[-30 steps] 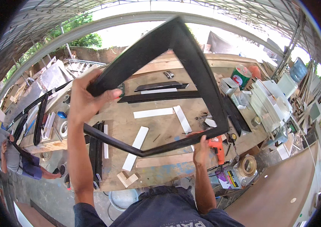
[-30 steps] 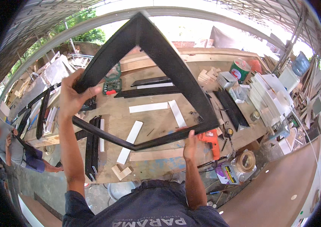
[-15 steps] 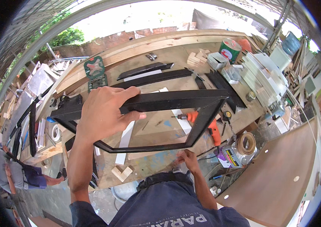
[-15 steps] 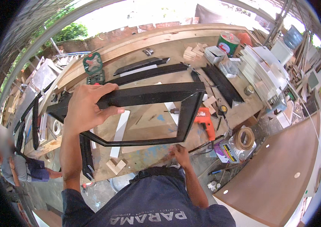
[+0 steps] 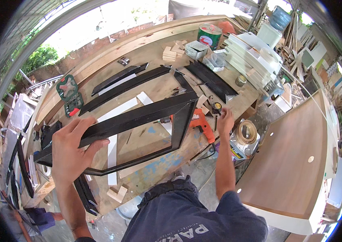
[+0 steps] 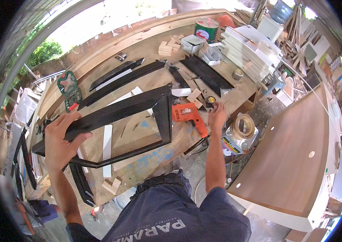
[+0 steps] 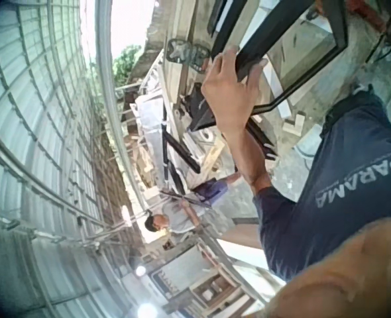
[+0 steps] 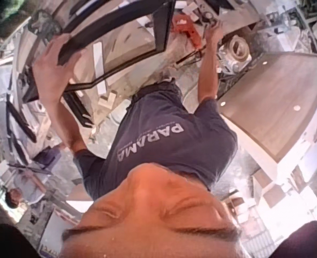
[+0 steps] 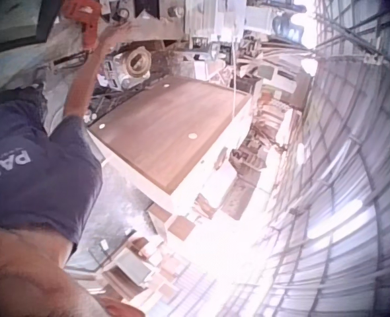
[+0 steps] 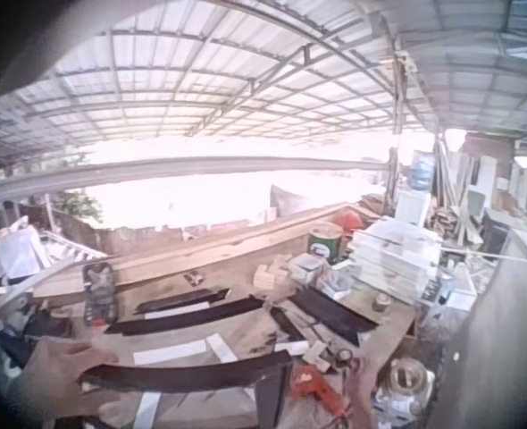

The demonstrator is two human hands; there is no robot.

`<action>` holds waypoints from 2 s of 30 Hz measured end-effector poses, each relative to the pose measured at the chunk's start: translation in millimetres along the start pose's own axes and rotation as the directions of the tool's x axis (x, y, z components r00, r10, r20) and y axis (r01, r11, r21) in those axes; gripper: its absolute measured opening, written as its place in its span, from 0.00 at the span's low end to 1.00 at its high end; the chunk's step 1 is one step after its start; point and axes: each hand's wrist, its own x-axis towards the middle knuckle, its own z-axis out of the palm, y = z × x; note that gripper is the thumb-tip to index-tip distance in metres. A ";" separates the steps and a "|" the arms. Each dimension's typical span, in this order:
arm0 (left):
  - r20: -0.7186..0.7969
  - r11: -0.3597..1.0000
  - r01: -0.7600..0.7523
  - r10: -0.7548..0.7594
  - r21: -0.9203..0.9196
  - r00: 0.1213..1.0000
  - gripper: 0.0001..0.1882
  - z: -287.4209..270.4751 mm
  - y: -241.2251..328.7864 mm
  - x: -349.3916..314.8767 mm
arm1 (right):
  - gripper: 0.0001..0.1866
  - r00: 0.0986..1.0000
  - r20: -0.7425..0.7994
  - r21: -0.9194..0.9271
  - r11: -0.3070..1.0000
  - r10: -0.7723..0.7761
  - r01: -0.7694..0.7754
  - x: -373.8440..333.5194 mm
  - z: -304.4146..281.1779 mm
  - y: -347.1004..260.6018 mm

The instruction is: The person drills holes into the corners of a rectangular frame, fastens corner brackets using the drill, and then measures the dimensions of the frame and additional frame pieces with a tape measure.

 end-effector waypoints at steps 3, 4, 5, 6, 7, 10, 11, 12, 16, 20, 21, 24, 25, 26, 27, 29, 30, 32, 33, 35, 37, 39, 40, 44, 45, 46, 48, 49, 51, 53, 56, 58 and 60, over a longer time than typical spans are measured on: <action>0.031 1.000 -0.006 0.006 -0.012 0.999 0.28 1.4 6.2 4.4 | 0.28 0.931 0.274 -0.161 0.943 -0.240 0.290 54.2 23.4 41.0; 0.036 0.998 -0.059 0.058 0.021 0.998 0.29 9.8 12.6 11.4 | 0.28 0.928 0.272 -0.153 0.940 -0.255 0.304 63.3 28.2 51.0; 0.042 0.992 -0.112 0.109 0.054 0.993 0.30 19.0 18.8 17.8 | 0.33 0.831 0.503 -0.135 0.929 -0.236 0.346 69.8 31.8 61.1; 0.028 0.993 -0.095 0.093 0.070 0.995 0.30 27.1 25.8 22.2 | 0.38 0.678 0.704 -0.097 0.917 -0.212 0.387 75.4 39.9 61.1; 0.024 0.978 -0.113 0.111 0.173 0.994 0.31 34.7 31.3 25.0 | 0.44 0.613 0.760 -0.051 0.921 -0.216 0.387 77.2 45.0 56.8; -0.016 0.945 -0.161 0.172 0.285 0.985 0.34 52.1 29.5 37.1 | 0.44 0.507 0.744 0.094 0.819 -0.435 0.566 106.4 49.6 80.5; 0.010 0.925 -0.149 0.156 0.349 0.988 0.35 53.1 27.3 41.3 | 0.41 0.455 0.784 0.136 0.831 -0.423 0.539 110.2 44.0 78.3; 0.047 0.896 -0.131 0.123 0.424 0.991 0.35 50.8 22.2 42.3 | 0.41 0.429 0.785 0.178 0.826 -0.447 0.535 104.2 44.8 56.9; -0.053 0.882 -0.104 0.145 0.460 0.988 0.35 35.1 -3.5 53.6 | 0.45 0.564 0.818 -0.243 0.823 -0.110 0.514 108.8 17.1 25.8; -0.137 0.893 -0.036 0.109 0.449 0.985 0.34 23.8 -2.4 58.9 | 0.39 0.544 0.839 -0.321 0.822 0.017 0.470 114.2 0.4 28.2; -0.156 0.902 -0.029 0.106 0.431 0.982 0.35 25.9 -1.7 60.7 | 0.39 0.495 0.868 -0.301 0.827 0.032 0.474 115.5 -3.9 35.3; -0.173 0.909 -0.026 0.107 0.415 0.979 0.36 28.4 5.5 68.4 | 0.36 0.506 0.854 -0.305 0.903 0.118 0.304 125.1 -19.5 50.5; -0.188 0.913 -0.023 0.109 0.407 0.976 0.35 24.2 10.6 70.2 | 0.35 0.474 0.873 -0.255 0.937 0.117 0.239 131.6 -35.3 40.7; -0.186 0.916 -0.053 0.137 0.397 0.973 0.35 20.4 12.1 69.8 | 0.34 0.556 0.830 -0.215 0.950 0.055 0.227 132.2 -32.3 48.6; -0.254 0.927 -0.049 0.152 0.372 0.955 0.34 12.3 11.1 66.4 | 0.34 0.638 0.770 -0.181 0.959 -0.002 0.220 132.2 -33.1 53.7; -0.348 0.954 -0.009 0.119 0.300 0.930 0.31 -8.1 2.2 51.6 | 0.33 0.745 0.665 -0.080 0.988 -0.048 0.135 123.4 -30.1 27.2; -0.377 0.968 0.023 0.076 0.251 0.923 0.29 -19.1 -2.3 42.7 | 0.31 0.836 0.540 0.124 0.992 -0.093 0.030 114.8 -30.9 18.0; -0.410 0.967 0.098 0.007 0.235 0.912 0.28 -32.7 -4.4 37.9 | 0.24 0.824 0.567 0.369 0.894 -0.001 -0.253 106.4 -44.7 1.1; -0.427 0.972 0.072 0.031 0.223 0.904 0.27 -39.1 -1.5 38.8 | 0.24 0.832 0.555 0.375 0.892 0.002 -0.253 98.3 -47.2 -7.2; -0.448 0.977 0.045 0.055 0.210 0.892 0.27 -42.4 -2.9 41.2 | 0.20 0.861 0.509 0.817 0.304 0.017 -0.489 72.8 -50.3 -17.1; -0.449 0.974 0.065 0.040 0.216 0.892 0.26 -54.2 -0.2 39.7 | 0.20 0.878 0.476 0.831 0.304 0.045 -0.466 46.0 -46.4 -33.3; -0.456 0.977 0.057 0.045 0.208 0.889 0.26 -77.5 1.7 22.8 | 0.21 0.886 0.461 0.846 0.279 0.044 -0.454 22.5 -37.8 -76.1; -0.449 0.990 0.038 0.028 0.136 0.893 0.26 -71.2 -9.4 17.3 | 0.17 0.792 0.606 0.764 0.228 0.070 -0.604 12.5 -52.2 -96.6; -0.424 0.994 -0.054 0.088 0.091 0.902 0.31 -64.3 -18.5 1.8 | 0.09 0.554 0.828 0.560 -0.132 0.087 -0.818 -12.0 -37.5 -119.7; -0.410 0.994 -0.043 0.082 0.103 0.909 0.31 -70.3 -20.0 -6.6 | 0.05 0.603 0.759 0.626 -0.022 0.245 -0.780 -19.4 -26.2 -142.9; -0.383 0.990 -0.028 0.079 0.137 0.920 0.33 -76.4 -21.2 -15.1 | 0.05 0.586 0.774 0.610 -0.033 0.240 -0.792 -32.5 -13.8 -148.9; -0.348 0.985 -0.024 0.083 0.170 0.934 0.37 -77.0 -30.3 -25.7 | 0.05 0.724 0.662 0.712 0.139 0.193 -0.688 -45.2 0.1 -149.1; -0.368 0.986 -0.031 0.089 0.162 0.926 0.38 -73.5 -39.3 -33.0 | 0.07 0.757 0.633 0.740 0.160 0.162 -0.653 -52.3 2.1 -144.3; -0.377 0.953 -0.124 0.226 0.276 0.898 0.37 -74.8 -47.6 -41.3 | 0.06 0.753 0.643 0.739 0.146 0.138 -0.658 -60.9 3.7 -155.8; -0.372 0.945 -0.186 0.280 0.269 0.885 0.37 -74.2 -49.6 -47.6 | 0.08 0.761 0.620 0.752 0.133 0.190 -0.645 -67.3 4.1 -172.8; -0.285 0.900 -0.258 0.366 0.352 0.886 0.37 -74.7 -55.7 -55.6 | 0.10 0.781 0.556 0.804 0.055 0.287 -0.592 -68.4 11.1 -184.0; -0.276 0.888 -0.298 0.401 0.350 0.873 0.37 -71.9 -52.8 -53.5 | 0.10 0.771 0.576 0.807 -0.041 0.273 -0.589 -74.2 17.1 -192.2; -0.235 0.858 -0.332 0.442 0.393 0.866 0.36 -67.1 -50.6 -53.7 | 0.12 0.767 0.619 0.740 0.204 0.168 -0.641 -78.7 25.1 -194.3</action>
